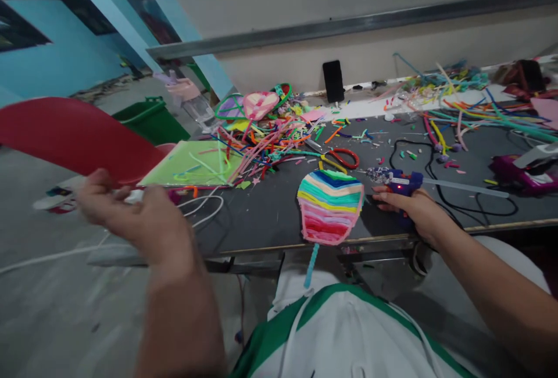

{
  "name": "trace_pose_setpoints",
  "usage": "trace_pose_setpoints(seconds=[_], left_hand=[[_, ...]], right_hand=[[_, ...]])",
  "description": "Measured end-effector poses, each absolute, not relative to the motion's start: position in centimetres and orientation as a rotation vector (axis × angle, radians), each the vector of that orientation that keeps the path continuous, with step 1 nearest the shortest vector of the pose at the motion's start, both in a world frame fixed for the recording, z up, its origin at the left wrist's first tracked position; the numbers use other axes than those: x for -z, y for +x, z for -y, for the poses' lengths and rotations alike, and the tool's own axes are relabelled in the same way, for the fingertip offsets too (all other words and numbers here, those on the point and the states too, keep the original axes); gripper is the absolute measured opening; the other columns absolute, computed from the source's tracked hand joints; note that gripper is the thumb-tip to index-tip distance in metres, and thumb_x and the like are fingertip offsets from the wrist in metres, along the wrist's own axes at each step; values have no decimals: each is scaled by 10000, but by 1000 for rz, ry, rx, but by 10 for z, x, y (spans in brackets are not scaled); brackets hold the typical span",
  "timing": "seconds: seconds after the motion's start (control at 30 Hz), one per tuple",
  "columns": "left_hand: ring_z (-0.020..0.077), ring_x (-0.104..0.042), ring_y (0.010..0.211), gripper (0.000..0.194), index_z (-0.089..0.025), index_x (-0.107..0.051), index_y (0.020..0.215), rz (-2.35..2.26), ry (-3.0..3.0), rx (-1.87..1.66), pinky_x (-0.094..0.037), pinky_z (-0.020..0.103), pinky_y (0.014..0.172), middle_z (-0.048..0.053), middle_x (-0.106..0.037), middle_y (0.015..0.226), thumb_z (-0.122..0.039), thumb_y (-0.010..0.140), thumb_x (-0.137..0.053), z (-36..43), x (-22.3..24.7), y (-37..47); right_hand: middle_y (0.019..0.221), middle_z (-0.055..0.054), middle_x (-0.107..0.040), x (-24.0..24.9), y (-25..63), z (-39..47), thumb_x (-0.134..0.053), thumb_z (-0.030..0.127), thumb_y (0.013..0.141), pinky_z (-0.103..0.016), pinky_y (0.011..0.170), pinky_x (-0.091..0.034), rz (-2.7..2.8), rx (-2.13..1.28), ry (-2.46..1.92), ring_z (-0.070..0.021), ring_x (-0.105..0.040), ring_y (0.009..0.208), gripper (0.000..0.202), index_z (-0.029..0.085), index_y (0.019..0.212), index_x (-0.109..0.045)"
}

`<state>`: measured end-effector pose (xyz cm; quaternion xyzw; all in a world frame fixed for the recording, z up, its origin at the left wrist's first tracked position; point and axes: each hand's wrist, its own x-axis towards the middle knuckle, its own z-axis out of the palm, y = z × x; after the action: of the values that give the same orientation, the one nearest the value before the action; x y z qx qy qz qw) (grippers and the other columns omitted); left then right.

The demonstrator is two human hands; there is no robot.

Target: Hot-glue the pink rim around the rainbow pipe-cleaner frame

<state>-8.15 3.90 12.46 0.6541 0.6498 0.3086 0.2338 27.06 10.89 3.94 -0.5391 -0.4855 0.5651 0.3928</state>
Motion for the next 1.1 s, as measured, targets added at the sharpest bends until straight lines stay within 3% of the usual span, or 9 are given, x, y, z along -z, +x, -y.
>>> trace_pose_setpoints(seconds=[0.23,0.43,0.6,0.7,0.83,0.97,1.03,1.1], left_hand=[[179,-617,817,349,-130,-691,1024,-1618,1988,-866,-479,279,759,65,-705,890,-307,786,-508,-138,-102,-21],[168,-617,800,264,-127,-711,907,-1409,2288,-451,-468,243,727,57,-710,879,-210,752,-514,-189,-74,0],[203,-584,949,325,-151,-685,976,-1410,2355,-383,-437,293,867,77,-673,1022,-136,693,-526,-188,-58,-6],[197,-584,895,361,-150,-662,1012,-1489,2366,-337,-445,294,826,72,-661,1005,-129,689,-501,-185,-55,-18],[181,-585,843,332,-171,-652,980,-1574,2284,-292,-457,267,752,33,-656,934,-151,694,-484,-178,-54,-44],[248,-592,959,401,-149,-602,1118,-1904,2233,-94,-466,359,839,99,-632,1061,-170,726,-517,-159,-64,-57],[279,-533,1101,399,-119,-574,1160,-1901,2458,-262,-423,416,943,153,-572,1173,-162,770,-507,-148,-69,-51],[243,-511,1140,306,-124,-595,1101,-1513,2718,-482,-401,385,990,146,-574,1158,-145,826,-464,-139,-69,-40]], right_hand=[[1100,-86,-691,-41,262,-107,-764,288,661,-348,892,-528,1103,-1627,-1208,-252,-626,1065,369,170,999,-676],[1152,-86,-671,-33,265,-108,-729,289,716,-356,931,-507,1101,-1683,-1159,-242,-622,1073,352,170,1043,-668],[1125,-101,-682,-33,255,-117,-756,292,674,-368,913,-515,1068,-1697,-1183,-260,-622,1075,369,155,1007,-677],[1084,-91,-699,-34,251,-121,-788,291,615,-365,876,-534,1010,-1618,-1231,-269,-632,1055,392,166,972,-685],[1084,-79,-698,-34,254,-122,-771,314,631,-367,868,-535,993,-1509,-1265,-269,-639,1039,378,184,973,-681],[1057,-93,-703,-33,260,-123,-749,340,657,-366,872,-523,1076,-1493,-1348,-253,-660,975,374,168,982,-677],[1041,-91,-708,-31,261,-125,-746,355,658,-371,869,-519,1119,-1476,-1383,-246,-669,937,386,169,988,-676],[1024,-87,-712,-28,259,-126,-750,357,647,-368,855,-522,1124,-1470,-1392,-246,-668,935,396,172,989,-674]])
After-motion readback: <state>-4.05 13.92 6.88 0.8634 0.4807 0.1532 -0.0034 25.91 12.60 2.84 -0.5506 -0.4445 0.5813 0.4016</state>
